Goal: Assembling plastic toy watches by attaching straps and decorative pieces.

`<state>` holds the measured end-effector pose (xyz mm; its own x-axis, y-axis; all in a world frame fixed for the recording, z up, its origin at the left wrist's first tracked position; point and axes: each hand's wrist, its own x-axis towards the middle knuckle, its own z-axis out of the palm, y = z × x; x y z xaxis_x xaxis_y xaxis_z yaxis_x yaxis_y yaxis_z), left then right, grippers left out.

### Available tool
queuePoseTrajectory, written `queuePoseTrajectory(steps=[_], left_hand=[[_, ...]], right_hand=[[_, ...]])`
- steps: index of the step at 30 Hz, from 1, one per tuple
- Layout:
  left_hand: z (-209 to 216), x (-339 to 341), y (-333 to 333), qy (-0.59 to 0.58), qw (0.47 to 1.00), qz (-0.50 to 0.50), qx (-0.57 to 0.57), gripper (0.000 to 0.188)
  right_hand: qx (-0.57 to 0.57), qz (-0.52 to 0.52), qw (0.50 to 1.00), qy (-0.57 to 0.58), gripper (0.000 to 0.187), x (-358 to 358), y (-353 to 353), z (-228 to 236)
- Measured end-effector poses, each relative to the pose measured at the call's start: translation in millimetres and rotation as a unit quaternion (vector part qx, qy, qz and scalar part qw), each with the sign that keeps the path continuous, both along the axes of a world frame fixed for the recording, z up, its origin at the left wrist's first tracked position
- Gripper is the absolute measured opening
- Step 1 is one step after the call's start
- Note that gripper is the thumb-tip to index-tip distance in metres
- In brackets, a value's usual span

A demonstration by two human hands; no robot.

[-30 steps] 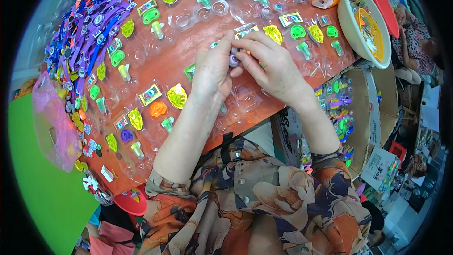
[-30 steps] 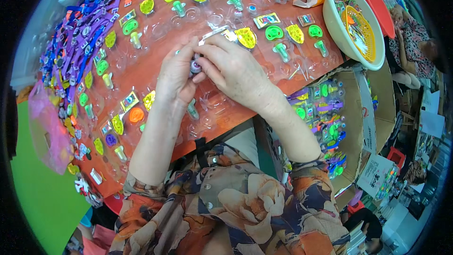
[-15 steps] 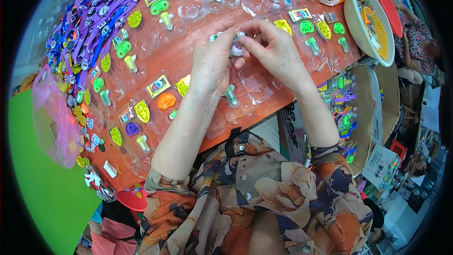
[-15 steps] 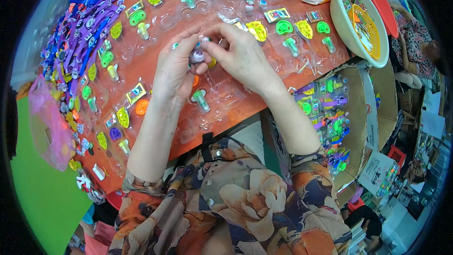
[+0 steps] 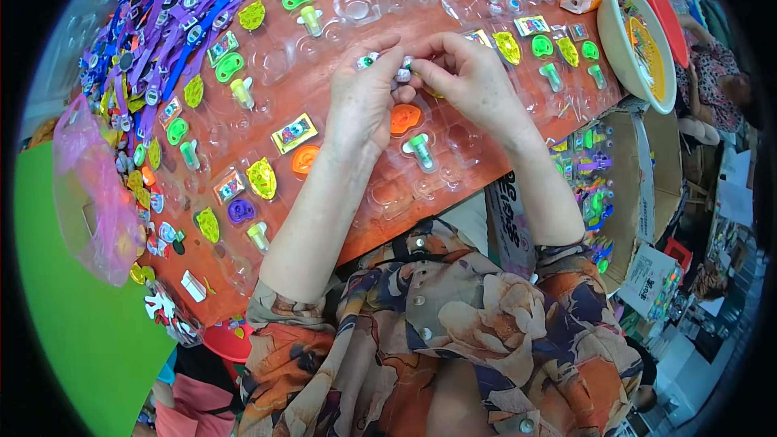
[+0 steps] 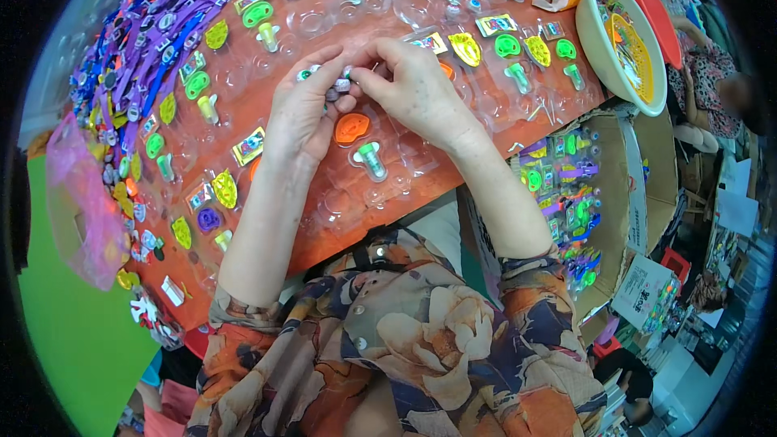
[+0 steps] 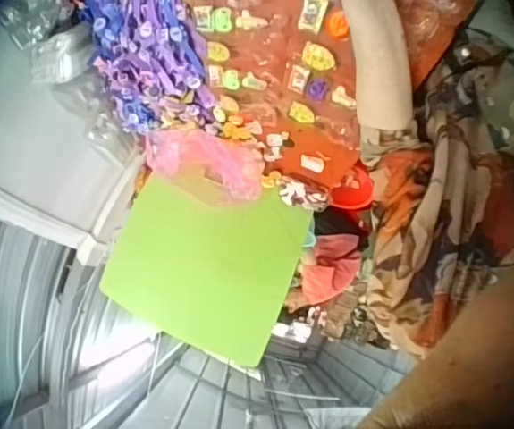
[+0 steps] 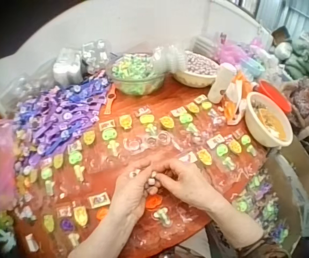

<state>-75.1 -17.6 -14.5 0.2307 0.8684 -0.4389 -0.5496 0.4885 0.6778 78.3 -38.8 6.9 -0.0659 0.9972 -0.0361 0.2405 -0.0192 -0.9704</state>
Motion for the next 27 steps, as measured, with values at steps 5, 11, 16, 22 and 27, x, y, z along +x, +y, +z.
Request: queuePoseTrajectory(steps=[5,11,16,22,27], left_hand=[[1,-16,6,-0.004,1.0,-0.009,0.015,0.033],[11,-31,14,-0.064,0.998,-0.008,0.001,0.038],[-3,-42,13,-0.129,0.991,-0.01,-0.013,0.03],[0,-37,6,-0.147,0.989,-0.026,-0.015,0.024],[3,-40,2,-0.092,0.995,-0.03,-0.001,0.023]], right_hand=[[0.071,0.019,0.991,-0.11,0.015,8,25,5],[0.312,-0.04,0.864,-0.393,0.012,38,91,-39],[0.361,-0.018,0.82,-0.443,0.011,18,61,-22],[0.251,0.031,0.944,-0.214,0.013,-25,17,14],[0.22,0.028,0.957,-0.185,0.015,-28,15,7]])
